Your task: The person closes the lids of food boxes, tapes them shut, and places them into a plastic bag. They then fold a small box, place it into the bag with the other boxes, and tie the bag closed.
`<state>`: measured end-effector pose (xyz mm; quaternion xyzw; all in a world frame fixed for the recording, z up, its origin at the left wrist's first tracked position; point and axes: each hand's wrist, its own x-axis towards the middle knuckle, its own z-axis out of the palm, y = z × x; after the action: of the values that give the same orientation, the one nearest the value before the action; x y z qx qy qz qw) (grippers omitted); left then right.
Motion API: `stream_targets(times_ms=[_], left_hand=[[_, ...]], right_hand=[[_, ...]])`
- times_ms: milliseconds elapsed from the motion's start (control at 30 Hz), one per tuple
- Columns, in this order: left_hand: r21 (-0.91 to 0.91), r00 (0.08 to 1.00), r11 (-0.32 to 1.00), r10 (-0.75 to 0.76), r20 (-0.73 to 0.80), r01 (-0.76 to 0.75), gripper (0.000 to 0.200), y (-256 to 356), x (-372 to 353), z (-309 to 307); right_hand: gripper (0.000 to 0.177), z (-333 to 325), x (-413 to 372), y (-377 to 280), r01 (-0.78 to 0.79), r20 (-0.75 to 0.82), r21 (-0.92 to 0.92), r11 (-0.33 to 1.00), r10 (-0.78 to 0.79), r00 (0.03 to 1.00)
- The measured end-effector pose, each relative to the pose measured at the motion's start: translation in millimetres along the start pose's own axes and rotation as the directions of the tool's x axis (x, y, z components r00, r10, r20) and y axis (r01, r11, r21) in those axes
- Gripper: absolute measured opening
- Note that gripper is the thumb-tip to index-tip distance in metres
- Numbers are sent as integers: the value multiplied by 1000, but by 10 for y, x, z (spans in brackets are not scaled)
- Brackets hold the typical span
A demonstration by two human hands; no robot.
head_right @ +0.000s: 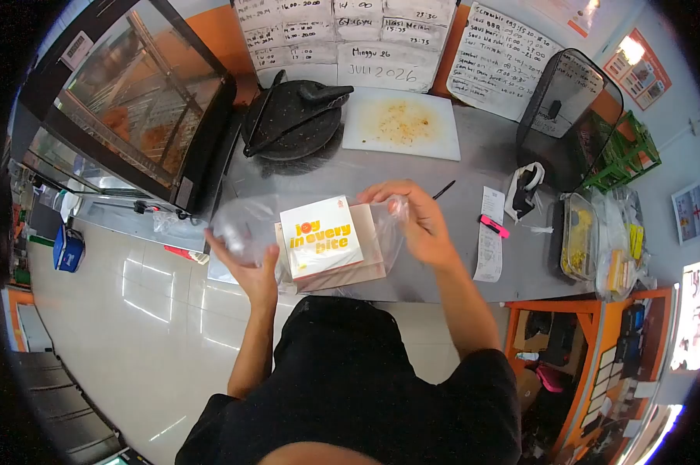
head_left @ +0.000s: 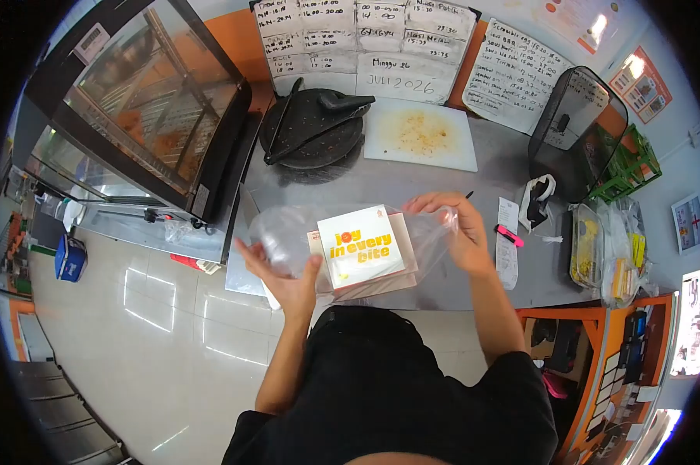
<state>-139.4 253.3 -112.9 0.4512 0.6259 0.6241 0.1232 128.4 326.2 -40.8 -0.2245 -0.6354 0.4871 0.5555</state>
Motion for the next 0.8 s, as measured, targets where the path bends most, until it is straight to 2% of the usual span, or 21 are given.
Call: stream_targets(times_ms=[100, 133, 200, 267, 333, 367, 400, 467, 500, 533, 600, 633, 667, 700, 733, 767, 800], left_hand=[[-292, 932, 913, -192, 307, 284, 101, -1, 242, 72], [-299, 829, 833, -292, 476, 466, 67, 238, 326, 51], [-305, 869, 918, -79, 489, 255, 48, 105, 410, 37], [-401, 900, 915, 133, 415, 50, 20, 123, 433, 68], [-484, 911, 843, -18, 412, 235, 15, 408, 353, 53], [-523, 904, 789, -91, 418, 321, 13, 475, 298, 66], [-466, 933, 864, -11, 360, 190, 13, 460, 226, 124], [-545, 883, 792, 15, 468, 275, 13, 492, 50, 181], [-579, 857, 751, 33, 515, 319, 15, 541, -8, 205], [-363, 843, 889, -45, 537, 279, 12, 652, -31, 181], [-465, 834, 808, -55, 550, 361, 26, 561, -24, 208], [-509, 828, 762, -62, 557, 399, 34, 485, -24, 210], [-615, 830, 674, 5, 558, 410, 62, 387, -22, 192], [-532, 818, 794, 80, 570, 293, 66, 447, -10, 174], [-440, 793, 884, 150, 591, 160, 71, 580, 4, 152], [-342, 758, 939, 214, 616, 14, 75, 702, 20, 151], [-344, 697, 936, 293, 654, -70, 76, 786, 31, 176]], right_hand=[[23, 249, -71, 217, -51, -64, 434, 900, 88, 994], [22, 284, -59, 226, -74, -84, 475, 877, 128, 988], [21, 316, -53, 224, -119, -110, 554, 824, 214, 970], [21, 269, -73, 234, -118, -110, 510, 852, 201, 973], [18, 297, -116, 195, -145, -100, 462, 875, 214, 972], [14, 347, -140, 119, -170, -94, 433, 885, 232, 968], [12, 389, -145, 54, -198, -92, 403, 894, 255, 963], [13, 522, -97, 2, -44, -13, 34, 998, 45, 999], [14, 582, -46, -24, 55, 60, -149, 987, -46, 997], [12, 626, 36, -70, 219, 138, -326, 919, -183, 973], [11, 689, 219, -176, 528, 357, -584, 617, -390, 849], [13, 691, 215, -232, 417, 278, -595, 687, -312, 909], [15, 662, 198, -289, 300, 199, -595, 746, -225, 954], [18, 632, 187, -317, 180, 124, -585, 791, -132, 984], [18, 616, 168, -324, 130, 125, -563, 817, -71, 990], [18, 600, 153, -330, 81, 130, -541, 837, -12, 991], [18, 601, 142, -332, 30, 136, -518, 855, 47, 990]])
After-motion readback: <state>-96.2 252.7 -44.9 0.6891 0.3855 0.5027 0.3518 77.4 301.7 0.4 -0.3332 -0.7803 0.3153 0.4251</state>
